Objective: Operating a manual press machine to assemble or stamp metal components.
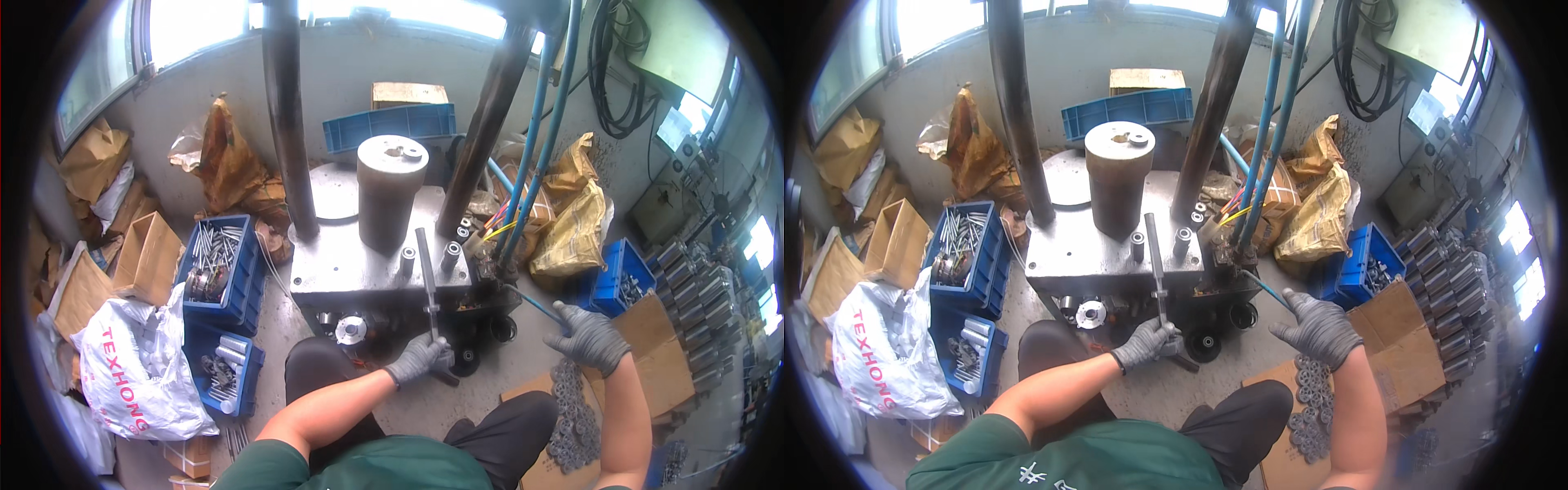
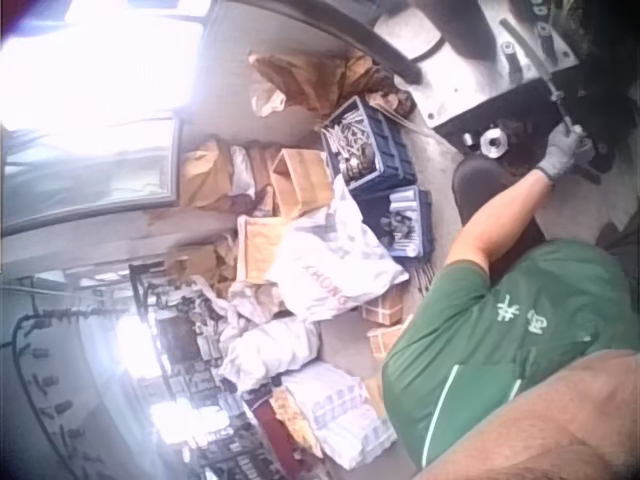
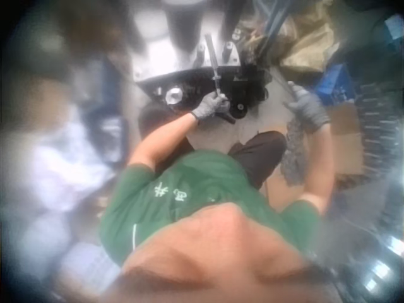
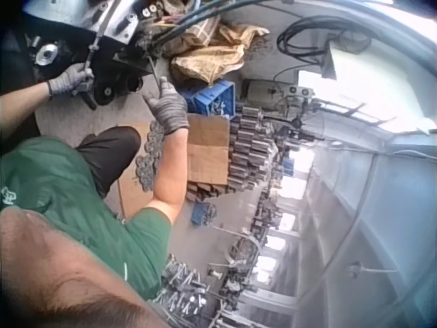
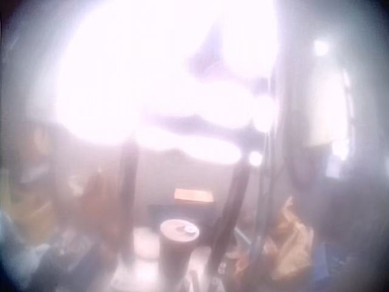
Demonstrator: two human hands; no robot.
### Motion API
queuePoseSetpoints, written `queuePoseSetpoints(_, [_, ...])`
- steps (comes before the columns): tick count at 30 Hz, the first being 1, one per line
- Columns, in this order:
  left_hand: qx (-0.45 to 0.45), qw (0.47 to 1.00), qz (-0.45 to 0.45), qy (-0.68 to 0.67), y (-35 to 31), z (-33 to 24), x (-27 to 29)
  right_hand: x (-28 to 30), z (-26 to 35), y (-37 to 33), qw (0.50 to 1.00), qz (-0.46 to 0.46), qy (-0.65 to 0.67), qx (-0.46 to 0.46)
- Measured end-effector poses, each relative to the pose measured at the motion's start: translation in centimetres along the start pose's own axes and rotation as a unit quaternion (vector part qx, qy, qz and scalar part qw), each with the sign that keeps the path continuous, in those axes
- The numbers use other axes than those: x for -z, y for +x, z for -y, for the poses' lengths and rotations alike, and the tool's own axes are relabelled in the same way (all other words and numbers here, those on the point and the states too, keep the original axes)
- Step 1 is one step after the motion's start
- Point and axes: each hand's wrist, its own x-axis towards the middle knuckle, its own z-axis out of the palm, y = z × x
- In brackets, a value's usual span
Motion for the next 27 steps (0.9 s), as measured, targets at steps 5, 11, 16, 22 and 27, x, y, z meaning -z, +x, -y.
queuePoseSetpoints(5, [-0.157, 0.977, 0.046, 0.137, -1.1, -1.6, 0.7, -0.6, -0.9, -0.1, 0.996, 0.013, -0.086, 0.028])
queuePoseSetpoints(11, [-0.268, 0.955, 0.129, -0.003, -2.9, -9.7, 0.9, 0.1, -0.4, 0.0, 0.997, 0.018, -0.066, 0.035])
queuePoseSetpoints(16, [-0.359, 0.932, 0.016, 0.036, -2.6, -19.7, 2.0, -0.1, -0.8, 0.0, 0.997, 0.03, -0.064, 0.026])
queuePoseSetpoints(22, [-0.541, 0.764, -0.18, 0.302, 8.4, -28.9, 11.9, -1.4, -1.8, 0.0, 0.997, 0.002, -0.061, 0.044])
queuePoseSetpoints(27, [-0.468, 0.78, -0.26, 0.324, 11.1, -36.0, 16.9, -0.8, -1.0, 0.3, 0.997, 0.021, -0.063, 0.044])
